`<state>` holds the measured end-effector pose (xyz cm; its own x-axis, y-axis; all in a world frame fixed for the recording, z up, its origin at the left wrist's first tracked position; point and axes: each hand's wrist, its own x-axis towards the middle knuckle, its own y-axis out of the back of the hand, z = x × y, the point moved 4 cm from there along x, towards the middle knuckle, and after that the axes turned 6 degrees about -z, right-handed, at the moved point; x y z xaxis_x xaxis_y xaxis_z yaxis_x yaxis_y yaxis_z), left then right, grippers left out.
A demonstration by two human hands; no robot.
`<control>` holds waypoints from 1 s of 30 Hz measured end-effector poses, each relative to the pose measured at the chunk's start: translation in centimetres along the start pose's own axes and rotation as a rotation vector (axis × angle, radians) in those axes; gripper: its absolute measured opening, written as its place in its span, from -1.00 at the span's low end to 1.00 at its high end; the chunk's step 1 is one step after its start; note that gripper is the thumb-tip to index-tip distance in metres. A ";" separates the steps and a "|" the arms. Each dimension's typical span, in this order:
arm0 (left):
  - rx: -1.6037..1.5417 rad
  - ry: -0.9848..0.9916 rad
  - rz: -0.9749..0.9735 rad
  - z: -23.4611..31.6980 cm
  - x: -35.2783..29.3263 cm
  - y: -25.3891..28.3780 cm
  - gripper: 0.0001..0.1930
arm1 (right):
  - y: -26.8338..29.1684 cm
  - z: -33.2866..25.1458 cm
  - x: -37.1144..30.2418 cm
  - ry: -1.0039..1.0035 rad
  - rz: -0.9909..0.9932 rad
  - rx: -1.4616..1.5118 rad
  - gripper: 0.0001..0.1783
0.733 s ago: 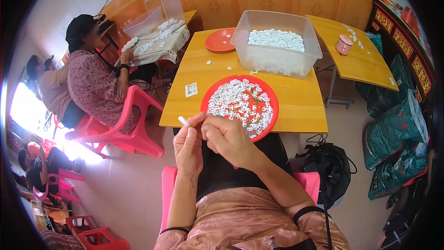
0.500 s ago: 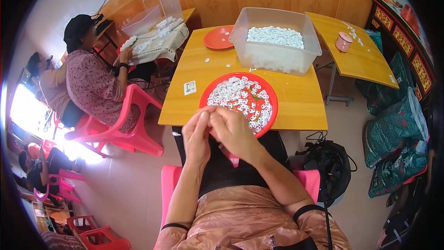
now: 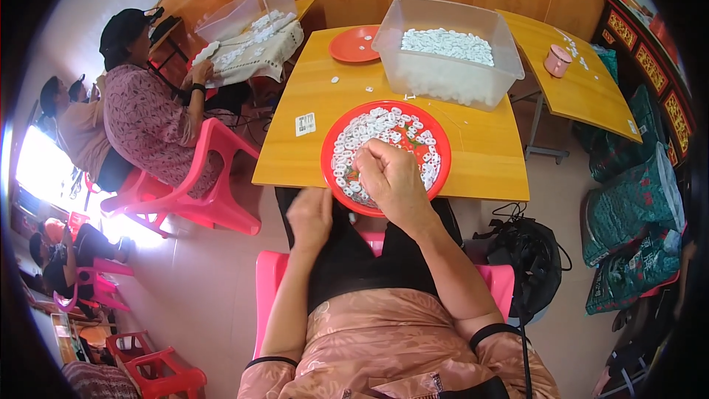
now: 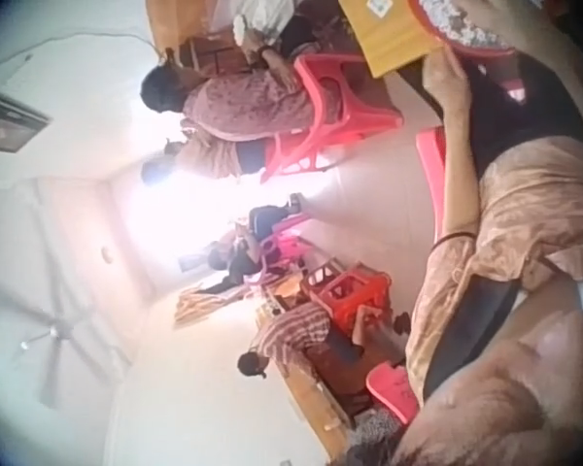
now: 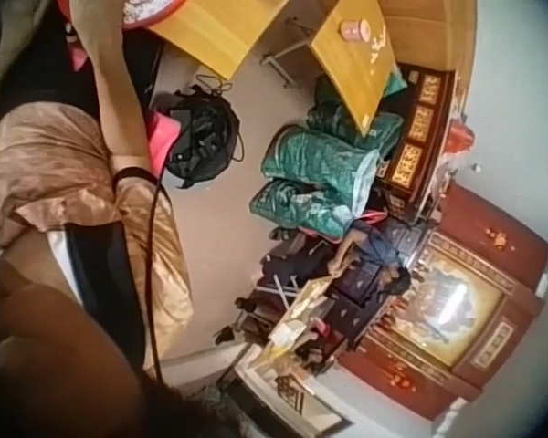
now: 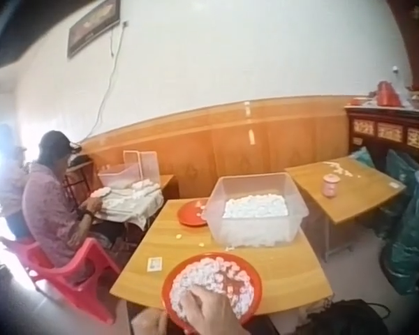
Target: Manually assembling or sorting small white and red plastic components on a red tray.
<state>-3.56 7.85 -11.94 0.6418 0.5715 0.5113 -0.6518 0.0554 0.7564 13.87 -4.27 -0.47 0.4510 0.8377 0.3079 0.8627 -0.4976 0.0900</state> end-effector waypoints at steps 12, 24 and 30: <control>0.072 -0.031 -0.481 -0.2 -4.1 -6.0 -0.79 | 6.9 1.2 1.4 -0.081 0.208 -0.230 -0.70; -1.256 0.577 -0.566 4.9 -2.2 -6.1 -0.77 | 8.7 9.2 1.0 -0.207 0.055 -0.747 -0.87; -1.238 0.586 -0.494 3.2 -2.9 -5.6 -0.80 | 6.7 9.4 0.9 -0.253 -0.062 -0.715 -0.86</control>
<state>-0.48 3.25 -16.29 0.8434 0.5138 -0.1573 -0.5361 0.8244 -0.1814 22.19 -4.76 -8.49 0.5195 0.8521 0.0630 0.5692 -0.4002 0.7182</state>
